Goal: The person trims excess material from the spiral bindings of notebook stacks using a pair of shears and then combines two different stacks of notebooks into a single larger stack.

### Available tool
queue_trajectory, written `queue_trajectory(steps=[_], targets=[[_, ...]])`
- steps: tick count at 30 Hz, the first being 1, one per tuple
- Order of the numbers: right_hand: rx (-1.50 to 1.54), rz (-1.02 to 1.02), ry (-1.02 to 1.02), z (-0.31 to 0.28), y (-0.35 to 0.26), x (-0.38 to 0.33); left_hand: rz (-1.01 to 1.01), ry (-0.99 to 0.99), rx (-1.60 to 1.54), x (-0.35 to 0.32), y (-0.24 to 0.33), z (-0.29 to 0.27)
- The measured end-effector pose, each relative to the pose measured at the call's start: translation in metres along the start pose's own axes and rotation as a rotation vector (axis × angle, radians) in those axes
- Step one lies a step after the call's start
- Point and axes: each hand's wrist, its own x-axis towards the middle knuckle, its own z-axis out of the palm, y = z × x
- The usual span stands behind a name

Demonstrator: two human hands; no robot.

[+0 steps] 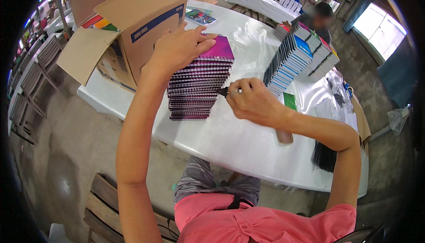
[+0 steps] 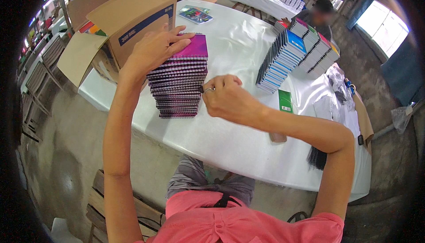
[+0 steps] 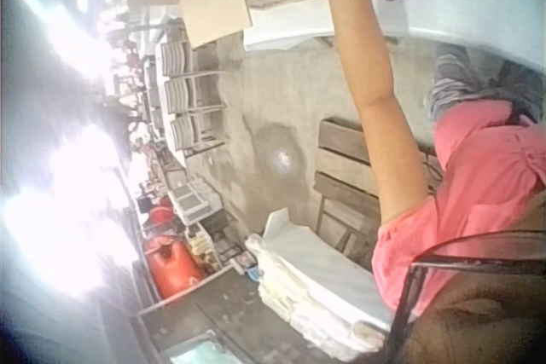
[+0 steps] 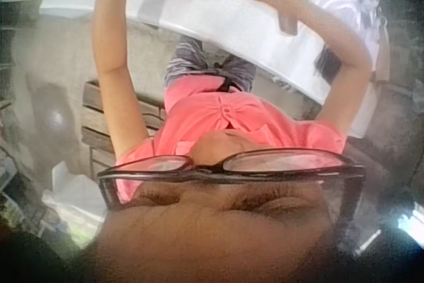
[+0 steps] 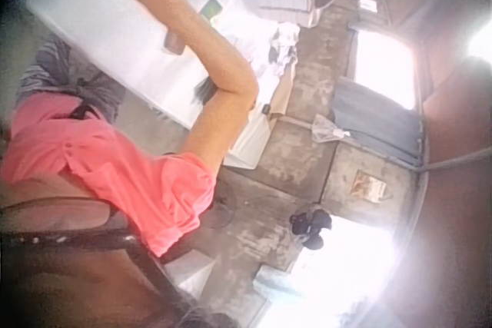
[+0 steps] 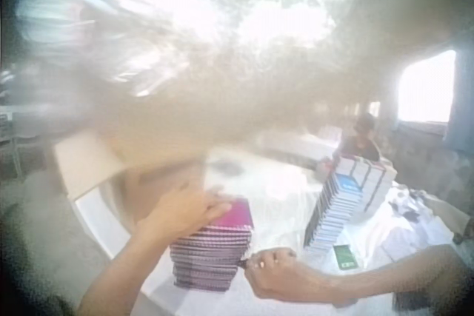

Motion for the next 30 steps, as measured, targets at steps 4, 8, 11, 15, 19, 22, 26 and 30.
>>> queue_trajectory(steps=[4, 8, 11, 15, 19, 22, 26, 30], targets=[[-0.059, 0.148, -0.176, 0.001, -0.002, 0.001, 0.011, 0.027, -0.03, 0.0, 0.001, 0.002], [0.089, -0.051, 0.174, 0.005, 0.039, -0.013, -0.032, -0.011, -0.009, -0.001, 0.008, -0.003], [-0.008, -0.144, 0.251, 0.018, 0.047, -0.011, -0.027, -0.012, -0.003, -0.002, 0.004, -0.005], [-0.113, -0.207, 0.272, 0.028, 0.051, -0.008, -0.039, -0.035, -0.036, -0.002, 0.004, -0.006], [-0.109, -0.223, 0.296, 0.031, 0.051, -0.01, -0.034, -0.014, 0.028, -0.001, 0.007, -0.004], [-0.096, -0.239, 0.282, 0.026, 0.052, -0.012, -0.033, -0.015, 0.016, -0.001, 0.006, -0.003], [-0.137, -0.242, 0.276, 0.028, 0.052, -0.011, -0.02, -0.004, 0.011, -0.002, 0.004, -0.003], [-0.148, -0.248, 0.288, 0.031, 0.054, -0.01, -0.039, -0.011, 0.011, -0.001, 0.005, -0.004]])
